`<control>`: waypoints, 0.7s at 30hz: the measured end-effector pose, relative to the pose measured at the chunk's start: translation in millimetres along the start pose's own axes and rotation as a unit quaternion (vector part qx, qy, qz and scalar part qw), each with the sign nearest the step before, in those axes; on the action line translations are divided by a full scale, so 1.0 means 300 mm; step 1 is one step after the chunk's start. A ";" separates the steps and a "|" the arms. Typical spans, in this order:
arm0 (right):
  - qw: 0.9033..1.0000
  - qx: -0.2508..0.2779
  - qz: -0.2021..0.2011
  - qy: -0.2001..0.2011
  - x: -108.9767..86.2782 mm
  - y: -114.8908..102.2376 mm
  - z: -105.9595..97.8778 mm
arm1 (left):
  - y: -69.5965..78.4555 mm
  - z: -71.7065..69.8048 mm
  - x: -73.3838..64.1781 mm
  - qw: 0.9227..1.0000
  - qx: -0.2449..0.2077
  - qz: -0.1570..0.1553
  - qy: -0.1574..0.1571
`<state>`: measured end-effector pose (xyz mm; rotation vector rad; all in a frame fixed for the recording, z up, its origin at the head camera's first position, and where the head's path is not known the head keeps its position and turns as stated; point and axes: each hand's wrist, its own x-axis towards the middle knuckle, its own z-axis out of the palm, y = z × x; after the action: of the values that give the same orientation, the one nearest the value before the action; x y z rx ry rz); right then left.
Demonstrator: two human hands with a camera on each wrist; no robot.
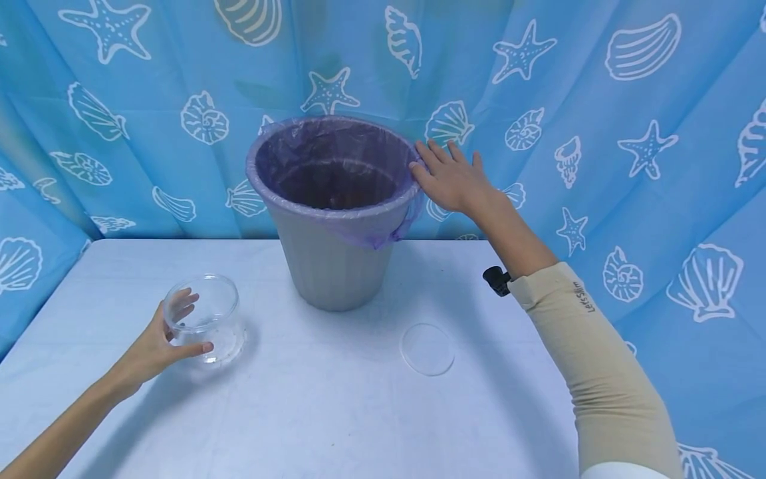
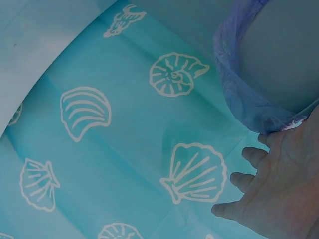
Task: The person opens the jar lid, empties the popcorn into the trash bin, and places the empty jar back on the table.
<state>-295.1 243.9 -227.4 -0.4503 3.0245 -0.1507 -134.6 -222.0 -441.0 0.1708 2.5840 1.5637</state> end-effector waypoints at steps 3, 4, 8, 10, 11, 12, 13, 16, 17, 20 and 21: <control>1.000 0.001 -0.002 -0.002 0.004 -0.002 -0.002 | -0.018 0.007 -0.008 1.000 -0.015 0.004 -0.007; 1.000 0.001 -0.003 -0.003 0.006 -0.002 -0.002 | -0.024 0.010 -0.010 1.000 -0.019 0.004 -0.008; 1.000 0.002 -0.006 -0.005 0.010 -0.001 -0.005 | -0.041 0.019 -0.017 0.999 -0.034 0.006 -0.011; 1.000 0.001 -0.006 -0.005 0.012 0.000 -0.006 | -0.047 0.024 -0.018 0.999 -0.034 0.003 -0.009; 1.000 0.000 -0.006 -0.006 0.012 0.000 -0.007 | -0.049 0.027 -0.018 0.999 -0.034 0.002 -0.009; 1.000 -0.001 -0.006 -0.007 0.011 0.000 -0.009 | -0.050 0.028 -0.019 0.999 -0.032 0.000 -0.008; 1.000 -0.002 -0.006 -0.008 0.009 0.001 -0.011 | -0.052 0.029 -0.019 1.000 -0.029 -0.001 -0.007; 1.000 -0.005 -0.008 -0.008 0.006 0.006 -0.016 | -0.057 0.031 -0.021 1.000 -0.020 -0.005 -0.006; 1.000 -0.005 -0.009 -0.006 0.005 0.009 -0.017 | -0.059 0.030 -0.022 1.000 -0.018 -0.005 -0.007; 1.000 0.003 -0.012 0.005 0.003 0.019 -0.017 | -0.063 0.029 -0.021 1.000 -0.008 -0.007 -0.007; 1.000 0.008 -0.013 0.009 0.002 0.021 -0.017 | -0.063 0.029 -0.020 1.000 -0.005 -0.009 -0.008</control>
<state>-297.9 250.2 -222.9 -0.4897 3.0334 -0.1817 -127.8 -224.0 -461.5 0.1588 2.5594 1.5617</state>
